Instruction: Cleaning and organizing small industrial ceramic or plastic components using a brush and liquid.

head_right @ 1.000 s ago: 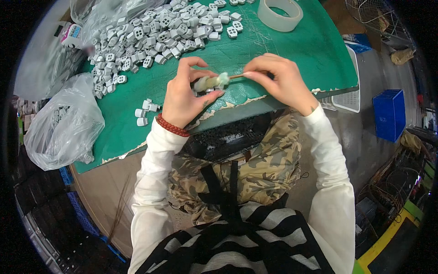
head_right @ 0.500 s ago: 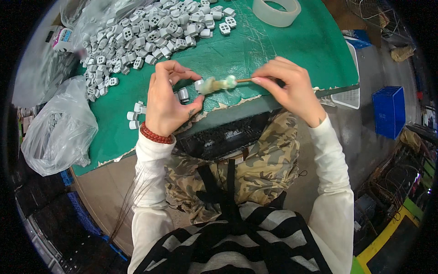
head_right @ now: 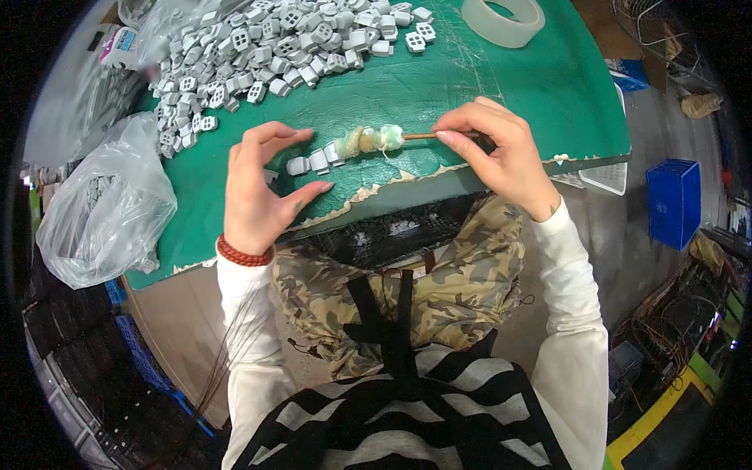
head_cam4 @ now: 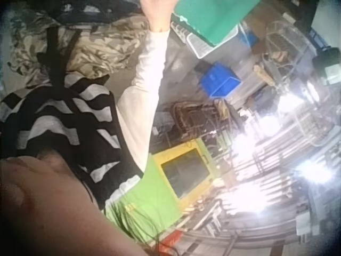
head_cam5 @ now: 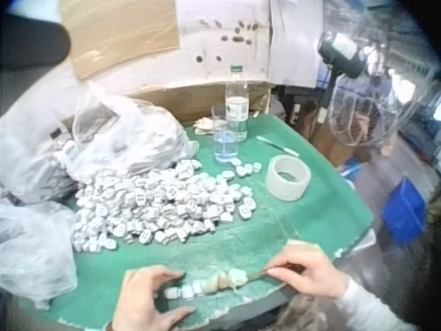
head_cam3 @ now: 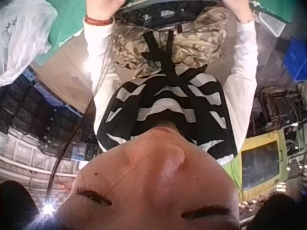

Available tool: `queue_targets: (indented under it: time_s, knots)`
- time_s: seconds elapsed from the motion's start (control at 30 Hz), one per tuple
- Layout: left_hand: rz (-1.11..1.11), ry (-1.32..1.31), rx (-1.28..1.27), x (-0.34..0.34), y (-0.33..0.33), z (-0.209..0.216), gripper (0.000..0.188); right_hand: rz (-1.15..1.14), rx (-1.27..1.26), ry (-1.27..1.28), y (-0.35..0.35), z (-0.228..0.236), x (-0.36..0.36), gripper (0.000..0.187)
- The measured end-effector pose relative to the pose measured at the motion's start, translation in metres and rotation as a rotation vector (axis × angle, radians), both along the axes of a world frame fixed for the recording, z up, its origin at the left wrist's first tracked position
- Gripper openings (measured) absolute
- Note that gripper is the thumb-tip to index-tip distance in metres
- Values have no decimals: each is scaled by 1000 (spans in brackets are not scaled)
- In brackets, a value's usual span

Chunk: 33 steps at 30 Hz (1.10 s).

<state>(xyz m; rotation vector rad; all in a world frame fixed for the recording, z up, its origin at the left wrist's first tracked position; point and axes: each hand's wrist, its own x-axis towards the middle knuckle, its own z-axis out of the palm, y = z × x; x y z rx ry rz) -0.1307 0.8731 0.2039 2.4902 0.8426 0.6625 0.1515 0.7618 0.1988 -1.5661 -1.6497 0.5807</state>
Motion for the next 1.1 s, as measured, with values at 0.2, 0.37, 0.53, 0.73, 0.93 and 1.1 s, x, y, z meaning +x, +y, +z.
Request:
queue_targets:
  time_s: [0.2, 0.37, 0.53, 0.73, 0.93, 1.1]
  knots:
    - [-20, -132, -153, 14, 4, -16, 58, 80, 78, -157, 8, 5, -3, 6]
    - [9, -108, -206, 14, 5, -15, 57, 155, 142, -247, 28, 9, -31, 7]
    - [-56, -145, -171, 17, 6, -14, 57, 120, 71, -252, 19, 15, -7, 5]
    - [-30, -115, -121, 12, 10, -14, 60, 150, 109, -197, 30, 7, -29, 8]
    - [-5, -89, -59, 17, 1, -8, 80, 128, -242, 669, -4, 5, 42, 23]
    - [-6, 64, 216, 19, -14, -14, 69, 21, -13, 331, 33, -20, -38, 27]
